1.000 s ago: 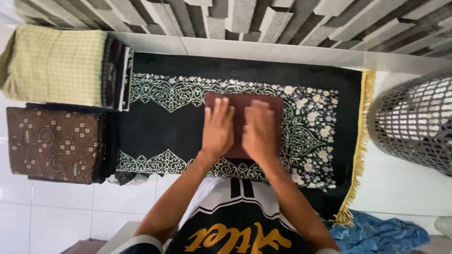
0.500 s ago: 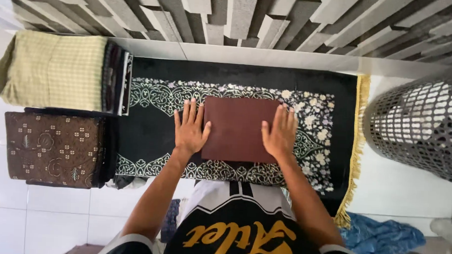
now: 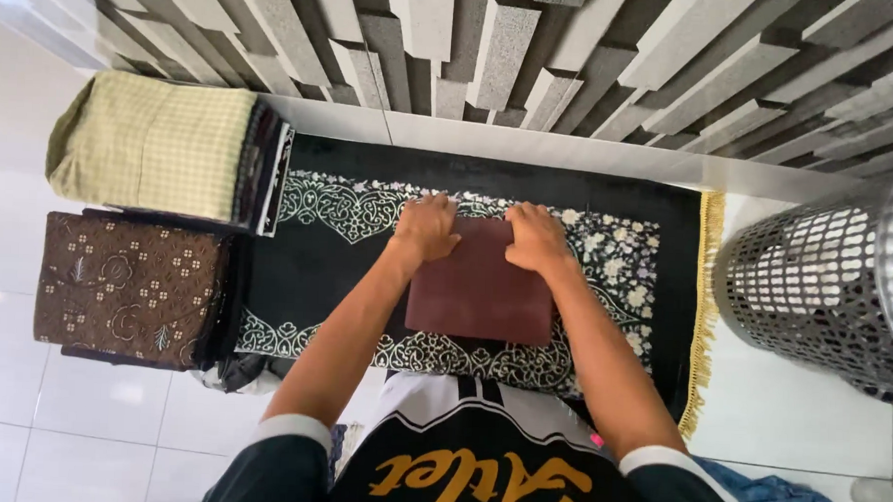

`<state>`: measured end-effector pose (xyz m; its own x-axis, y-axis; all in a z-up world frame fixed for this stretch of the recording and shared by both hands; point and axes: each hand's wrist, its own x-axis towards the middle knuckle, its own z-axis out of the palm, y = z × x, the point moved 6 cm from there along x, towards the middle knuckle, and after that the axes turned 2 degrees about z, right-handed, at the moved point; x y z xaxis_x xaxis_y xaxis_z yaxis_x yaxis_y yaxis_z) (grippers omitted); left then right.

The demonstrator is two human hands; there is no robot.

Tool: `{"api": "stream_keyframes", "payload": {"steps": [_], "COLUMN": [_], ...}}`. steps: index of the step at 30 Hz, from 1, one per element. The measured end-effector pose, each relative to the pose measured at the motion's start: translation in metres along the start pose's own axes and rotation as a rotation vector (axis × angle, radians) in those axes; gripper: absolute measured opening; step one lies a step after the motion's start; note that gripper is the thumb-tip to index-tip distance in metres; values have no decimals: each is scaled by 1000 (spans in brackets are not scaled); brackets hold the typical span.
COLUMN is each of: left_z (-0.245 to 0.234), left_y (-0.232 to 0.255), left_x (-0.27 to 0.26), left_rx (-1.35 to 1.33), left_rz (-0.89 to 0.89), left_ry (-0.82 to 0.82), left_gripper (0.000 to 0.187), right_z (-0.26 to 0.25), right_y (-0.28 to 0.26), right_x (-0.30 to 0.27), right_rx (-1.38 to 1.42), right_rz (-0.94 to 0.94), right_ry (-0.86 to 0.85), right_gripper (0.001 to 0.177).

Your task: Take a piece of brown cloth from a basket, fold it neatly on a surface, and place it on a stack of folded items.

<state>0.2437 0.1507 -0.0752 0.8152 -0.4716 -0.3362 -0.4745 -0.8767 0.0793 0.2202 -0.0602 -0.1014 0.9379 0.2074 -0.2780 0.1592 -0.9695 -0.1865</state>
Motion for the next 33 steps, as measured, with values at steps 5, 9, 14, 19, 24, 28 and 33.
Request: {"api": "stream_keyframes", "payload": {"steps": [5, 9, 14, 19, 24, 28, 33], "left_z": [-40, -78, -156, -187, -141, -25, -34], "left_y": [-1, -4, 2, -2, 5, 29, 48], "left_x": [7, -24, -82, -132, -192, -215, -241], "left_rx": [61, -216, -457, -470, -384, -289, -446], "left_rz": [-34, 7, 90, 161, 180, 102, -7], "left_ry": [-221, -503, -426, -76, 617, 552, 627], "left_gripper": [70, 93, 60, 31, 37, 21, 26], "right_z": [-55, -107, -182, -217, -135, -65, -88], "right_y": [-10, -19, -41, -52, -45, -68, -85], "right_x": [-6, -40, -91, -127, -164, -198, -215], "right_rx": [57, 287, 440, 379, 90, 137, 303], "right_rz": [88, 112, 98, -17, -195, -177, -169], "right_ry": [-308, -513, -425, -72, 545, 437, 408], "right_gripper": [66, 66, 50, 27, 50, 30, 13]}}
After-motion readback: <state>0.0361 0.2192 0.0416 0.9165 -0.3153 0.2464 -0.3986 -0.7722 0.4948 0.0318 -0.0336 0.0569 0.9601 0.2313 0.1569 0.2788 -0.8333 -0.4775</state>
